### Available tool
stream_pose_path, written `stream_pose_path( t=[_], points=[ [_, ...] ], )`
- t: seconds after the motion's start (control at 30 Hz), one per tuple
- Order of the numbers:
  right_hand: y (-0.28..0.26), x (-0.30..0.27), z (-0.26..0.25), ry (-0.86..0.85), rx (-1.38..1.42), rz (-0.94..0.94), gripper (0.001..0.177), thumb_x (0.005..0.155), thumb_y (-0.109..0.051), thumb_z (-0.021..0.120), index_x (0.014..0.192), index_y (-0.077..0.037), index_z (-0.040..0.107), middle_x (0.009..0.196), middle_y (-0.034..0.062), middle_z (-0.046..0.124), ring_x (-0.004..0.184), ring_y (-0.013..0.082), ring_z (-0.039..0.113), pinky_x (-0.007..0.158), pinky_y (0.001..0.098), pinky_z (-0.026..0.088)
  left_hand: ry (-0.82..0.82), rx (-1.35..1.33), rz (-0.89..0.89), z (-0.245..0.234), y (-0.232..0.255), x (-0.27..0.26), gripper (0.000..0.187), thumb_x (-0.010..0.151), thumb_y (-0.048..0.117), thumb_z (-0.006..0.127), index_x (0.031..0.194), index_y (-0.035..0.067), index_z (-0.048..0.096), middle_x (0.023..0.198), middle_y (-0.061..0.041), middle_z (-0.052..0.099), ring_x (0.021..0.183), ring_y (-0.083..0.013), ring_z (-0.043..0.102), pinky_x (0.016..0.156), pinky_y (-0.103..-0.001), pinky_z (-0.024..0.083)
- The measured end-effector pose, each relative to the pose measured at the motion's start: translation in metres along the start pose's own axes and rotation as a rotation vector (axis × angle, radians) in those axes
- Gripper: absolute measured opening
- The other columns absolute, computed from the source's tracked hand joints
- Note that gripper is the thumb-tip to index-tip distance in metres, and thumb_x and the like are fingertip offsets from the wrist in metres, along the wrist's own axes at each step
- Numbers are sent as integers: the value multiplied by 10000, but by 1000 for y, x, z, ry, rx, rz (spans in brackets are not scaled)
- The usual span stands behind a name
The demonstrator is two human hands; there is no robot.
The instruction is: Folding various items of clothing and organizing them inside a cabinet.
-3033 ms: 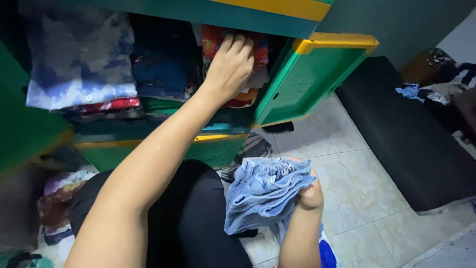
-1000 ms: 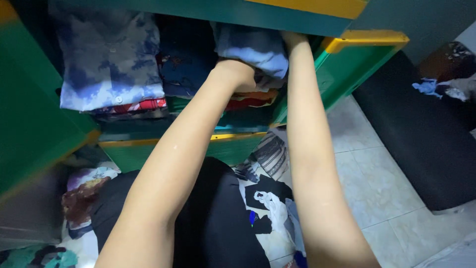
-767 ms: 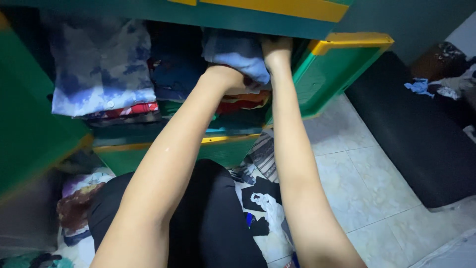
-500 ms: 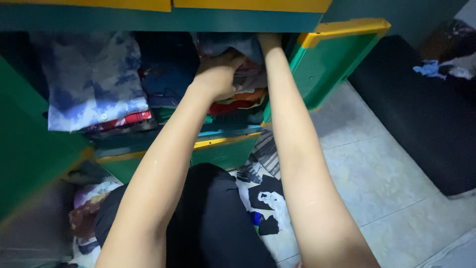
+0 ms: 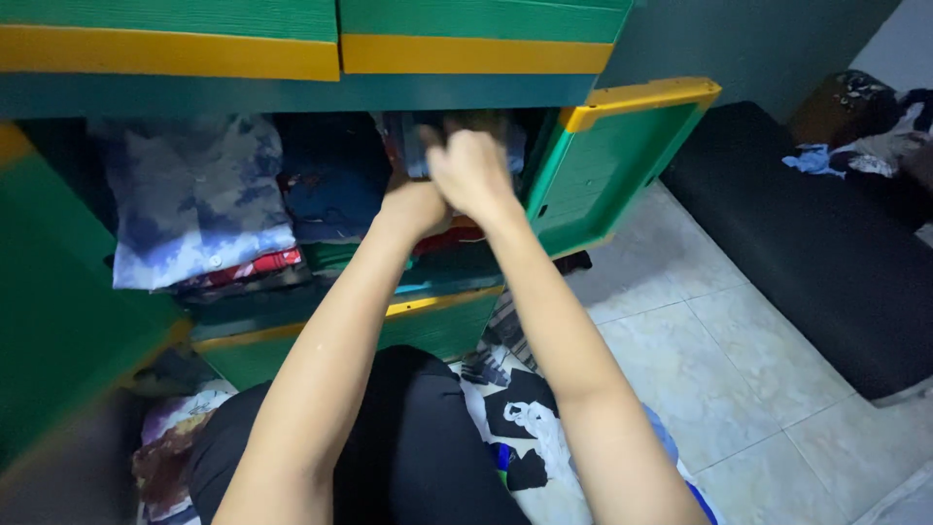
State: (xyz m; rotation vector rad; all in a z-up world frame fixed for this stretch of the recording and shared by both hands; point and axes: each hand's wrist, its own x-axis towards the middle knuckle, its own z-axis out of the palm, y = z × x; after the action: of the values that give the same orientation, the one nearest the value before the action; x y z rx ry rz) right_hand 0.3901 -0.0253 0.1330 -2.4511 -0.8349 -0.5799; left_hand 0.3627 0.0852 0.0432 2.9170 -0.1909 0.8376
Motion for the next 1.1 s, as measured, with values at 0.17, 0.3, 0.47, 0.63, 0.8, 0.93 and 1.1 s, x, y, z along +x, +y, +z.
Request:
stream_pose_path(
  t=[0.17, 0.3, 0.47, 0.63, 0.8, 0.93, 1.1],
  points=[
    [-6, 56, 73, -113, 61, -51, 674, 947, -584, 506, 1414, -101, 548, 1470, 257, 486, 1349, 448, 449, 1121, 504, 345, -107, -58, -48, -15, 5, -4, 369, 832, 195, 704, 1198, 151, 697, 1248, -158, 710, 1183, -382, 652, 1053, -505, 479],
    [94, 150, 202, 130, 26, -488, 639, 988, -527, 521, 1415, -52, 522, 1476, 301, 507, 1325, 482, 473, 1106, 547, 352, -58, -92, -34, -35, 14, -20, 466, 861, 295, 763, 1278, 114, 657, 1283, -198, 655, 1201, -411, 590, 1090, -582, 383],
    [89, 162, 163, 45, -35, -291, 550, 893, -469, 621, 1321, -124, 597, 1338, 213, 610, 1228, 403, 577, 1024, 512, 454, 121, 94, 169, -73, 15, -49, 655, 716, 216, 802, 1341, 118, 632, 1416, -184, 570, 1351, -428, 474, 1183, -587, 292],
    [159, 215, 221, 162, -167, -309, 431, 975, -443, 638, 1283, -143, 657, 1293, 209, 653, 1185, 416, 604, 1007, 558, 462, 63, 9, 221, -114, 12, -76, 893, 649, 135, 811, 1474, 57, 479, 1551, -231, 460, 1434, -425, 386, 1160, -561, 298],
    [120, 164, 145, 225, -161, -509, 446, 983, -409, 616, 1324, -121, 636, 1342, 223, 632, 1214, 423, 593, 1034, 531, 451, 135, -143, 53, -111, 5, -76, 899, 828, 113, 777, 1612, 60, 341, 1584, -205, 423, 1470, -413, 392, 1241, -476, 370],
    [114, 124, 116, 13, -176, -724, 467, 1049, -325, 465, 1415, -58, 581, 1464, 302, 541, 1248, 480, 535, 1011, 521, 403, 28, -302, -106, -102, 5, -64, 967, 877, 201, 774, 1625, -6, 198, 1611, -343, 235, 1448, -474, 334, 1122, -461, 403],
    [20, -3, -52, -302, -22, -130, 619, 1035, -566, 459, 1508, -169, 490, 1488, 223, 483, 1356, 427, 456, 1135, 480, 353, 215, -200, 34, -65, -12, -58, 987, 849, 213, 796, 1594, -47, 204, 1601, -355, 278, 1435, -514, 373, 1145, -478, 424]
  ],
)
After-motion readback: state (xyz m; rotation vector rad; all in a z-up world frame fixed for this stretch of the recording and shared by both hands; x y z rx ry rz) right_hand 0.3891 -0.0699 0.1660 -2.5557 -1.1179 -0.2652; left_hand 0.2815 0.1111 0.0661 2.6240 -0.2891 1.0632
